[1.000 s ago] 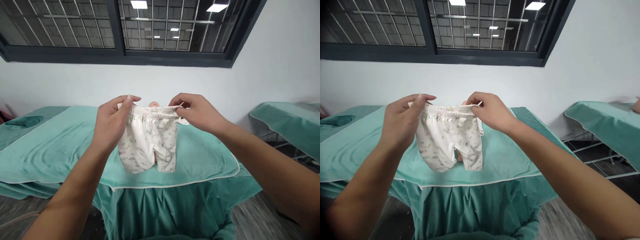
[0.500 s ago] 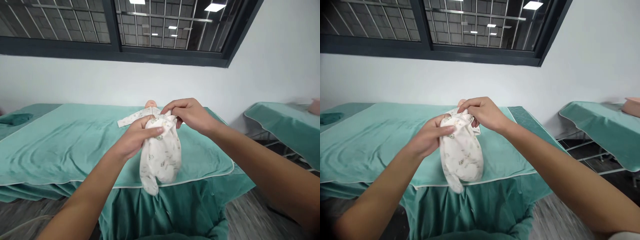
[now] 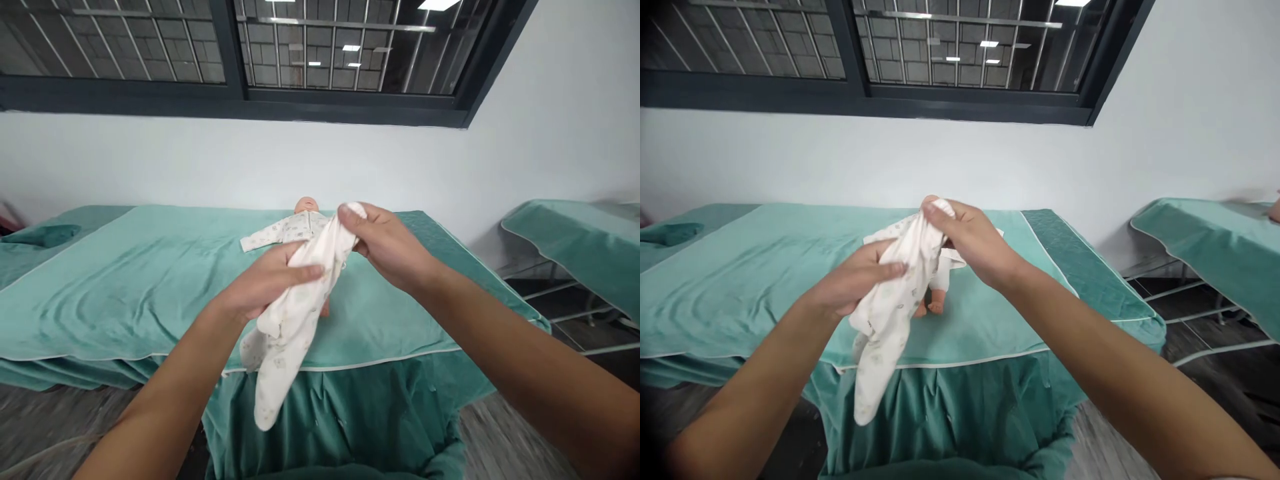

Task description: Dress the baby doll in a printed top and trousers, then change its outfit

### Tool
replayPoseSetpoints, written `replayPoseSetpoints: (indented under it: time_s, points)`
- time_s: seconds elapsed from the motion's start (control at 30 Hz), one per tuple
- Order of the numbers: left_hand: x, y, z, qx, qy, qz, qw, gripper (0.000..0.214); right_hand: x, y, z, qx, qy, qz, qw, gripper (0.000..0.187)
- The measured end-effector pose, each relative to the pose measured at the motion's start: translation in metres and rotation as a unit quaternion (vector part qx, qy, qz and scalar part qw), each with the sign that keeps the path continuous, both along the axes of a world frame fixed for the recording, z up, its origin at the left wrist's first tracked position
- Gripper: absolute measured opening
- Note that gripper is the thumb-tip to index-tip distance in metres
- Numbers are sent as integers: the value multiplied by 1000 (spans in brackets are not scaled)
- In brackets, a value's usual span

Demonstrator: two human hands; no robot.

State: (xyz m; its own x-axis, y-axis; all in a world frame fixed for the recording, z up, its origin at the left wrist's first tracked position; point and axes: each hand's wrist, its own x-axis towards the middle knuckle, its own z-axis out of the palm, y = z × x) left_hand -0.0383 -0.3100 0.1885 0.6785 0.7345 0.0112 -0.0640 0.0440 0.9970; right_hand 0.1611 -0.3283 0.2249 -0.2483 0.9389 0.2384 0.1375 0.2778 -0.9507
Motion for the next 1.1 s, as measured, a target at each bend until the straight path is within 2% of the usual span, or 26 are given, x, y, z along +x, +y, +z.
replayPoseSetpoints:
  time_s: [0.07, 0.1, 0.13, 0.2, 0.27, 0.33, 0.37, 0.4, 0.47, 0.57, 0.63, 0.7, 0.8, 0.87, 0.97, 1.03, 1.1]
  points:
    - [-6, 0, -4, 5, 49, -75, 996, 40, 1, 6, -5, -14, 48, -22, 999, 45]
    - [-8, 0, -5, 11, 56, -76, 996, 36, 2, 8, -8, -26, 63, -21, 997, 47]
    - [-9, 1, -7, 15, 47, -55, 997, 33, 3, 9, -11, -42, 72, -13, 996, 48]
    - [-9, 4, -10, 18, 1, 25, 1000, 32, 3, 9, -19, -75, 64, 30, 995, 49]
    - [-6, 6, -11, 22, -39, 102, 994, 32, 1, 5, -26, -107, 7, 111, 988, 47]
    - [-2, 8, -10, 19, -48, 133, 990, 31, -2, 1, -31, -125, -65, 181, 973, 42]
    - [-1, 8, -10, 12, -45, 139, 989, 32, -5, 0, -32, -127, -85, 193, 969, 39]
    - [-1, 9, -11, 5, -43, 141, 989, 33, -7, 0, -33, -126, -89, 182, 971, 36]
    - [-3, 9, -13, -2, -38, 137, 990, 40, -9, 4, -34, -109, -53, 107, 987, 28]
    - [-7, 7, -18, 27, -12, 86, 996, 49, -10, 13, -35, -79, 38, 5, 996, 24]
    - [-7, 4, -21, 36, 16, 44, 998, 50, -10, 19, -39, -83, 98, -11, 992, 26]
    - [-3, 3, -24, 21, -2, 55, 998, 49, -10, 21, -43, -100, 160, -11, 982, 28]
    - [4, 6, -27, -6, -113, 139, 984, 48, -11, 18, -52, -117, 235, 13, 965, 29]
    - [8, 9, -27, -15, -170, 170, 970, 47, -11, 14, -59, -123, 258, 33, 958, 34]
    - [11, 13, -25, -34, -186, 164, 968, 47, -11, 6, -71, -150, 247, 85, 953, 51]
    - [13, 12, -24, -46, -177, 151, 971, 49, -12, 0, -77, -187, 202, 160, 948, 64]
    - [14, 10, -25, -53, -172, 145, 973, 50, -14, -3, -79, -205, 151, 216, 943, 68]
